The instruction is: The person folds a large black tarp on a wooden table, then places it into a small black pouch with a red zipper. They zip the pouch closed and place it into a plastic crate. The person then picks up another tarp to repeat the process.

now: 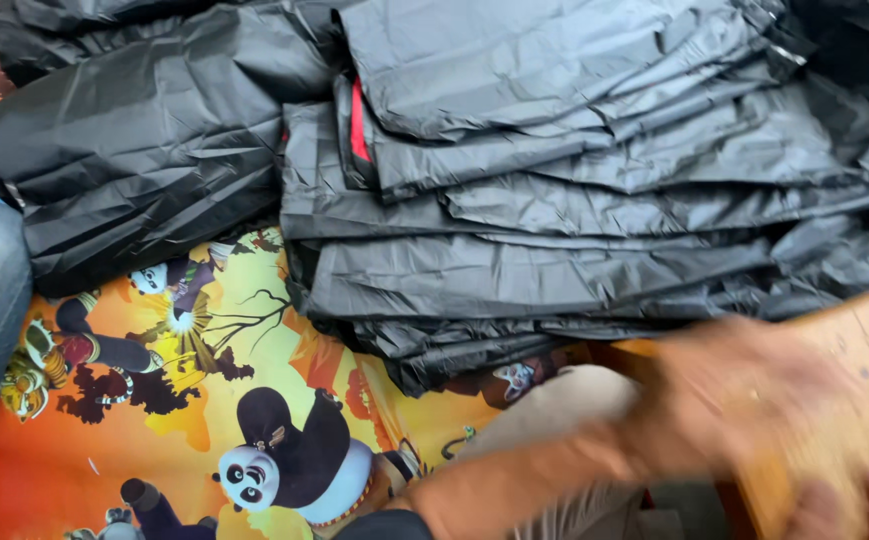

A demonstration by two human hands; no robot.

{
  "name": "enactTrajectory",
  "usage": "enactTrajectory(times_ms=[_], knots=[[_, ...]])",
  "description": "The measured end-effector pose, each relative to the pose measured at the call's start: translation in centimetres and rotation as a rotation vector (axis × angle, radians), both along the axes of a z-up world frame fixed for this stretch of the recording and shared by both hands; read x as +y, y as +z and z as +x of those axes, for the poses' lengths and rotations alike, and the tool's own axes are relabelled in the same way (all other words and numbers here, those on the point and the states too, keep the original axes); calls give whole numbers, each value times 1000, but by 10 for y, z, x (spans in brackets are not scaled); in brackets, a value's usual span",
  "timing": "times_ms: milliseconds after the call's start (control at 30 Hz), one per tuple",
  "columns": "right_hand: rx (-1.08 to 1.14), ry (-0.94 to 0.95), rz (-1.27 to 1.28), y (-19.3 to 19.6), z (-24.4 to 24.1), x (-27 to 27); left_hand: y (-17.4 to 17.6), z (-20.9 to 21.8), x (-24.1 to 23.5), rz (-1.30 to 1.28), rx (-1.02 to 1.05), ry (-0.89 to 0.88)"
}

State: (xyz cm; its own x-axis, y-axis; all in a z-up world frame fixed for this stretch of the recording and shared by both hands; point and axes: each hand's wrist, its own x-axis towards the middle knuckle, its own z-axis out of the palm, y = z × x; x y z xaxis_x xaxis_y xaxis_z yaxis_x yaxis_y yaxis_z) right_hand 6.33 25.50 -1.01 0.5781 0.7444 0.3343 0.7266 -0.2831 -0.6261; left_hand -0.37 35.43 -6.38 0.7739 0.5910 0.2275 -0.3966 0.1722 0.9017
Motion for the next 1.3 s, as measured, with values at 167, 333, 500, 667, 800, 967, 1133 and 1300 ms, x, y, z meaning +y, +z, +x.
enactTrajectory(times_ms=[167, 333, 500, 667, 800, 967, 1133, 1300], knots=[[368, 206, 230, -14, -64, 147, -20, -87, 201, 387, 356, 1340], [22, 509, 26, -69, -57, 238, -84, -144, 301, 303, 1282, 1346], [-200, 552, -130, -129, -45, 278, -76, -144, 294, 221, 1466, 1074], [-135, 494, -445, -134, -34, 276, -46, -152, 244, 531, 1134, 1162], [-149, 482, -280, -159, -13, 275, -44, -152, 232, 545, 918, 1202], [-29, 224, -112, -161, -21, 273, -37, -132, 200, -425, -117, 1303], [-24, 363, 25, -132, -46, 259, -103, -92, 144, -545, -199, 957], [261, 751, -173, -91, -44, 258, -76, -53, 135, -712, -60, 864]])
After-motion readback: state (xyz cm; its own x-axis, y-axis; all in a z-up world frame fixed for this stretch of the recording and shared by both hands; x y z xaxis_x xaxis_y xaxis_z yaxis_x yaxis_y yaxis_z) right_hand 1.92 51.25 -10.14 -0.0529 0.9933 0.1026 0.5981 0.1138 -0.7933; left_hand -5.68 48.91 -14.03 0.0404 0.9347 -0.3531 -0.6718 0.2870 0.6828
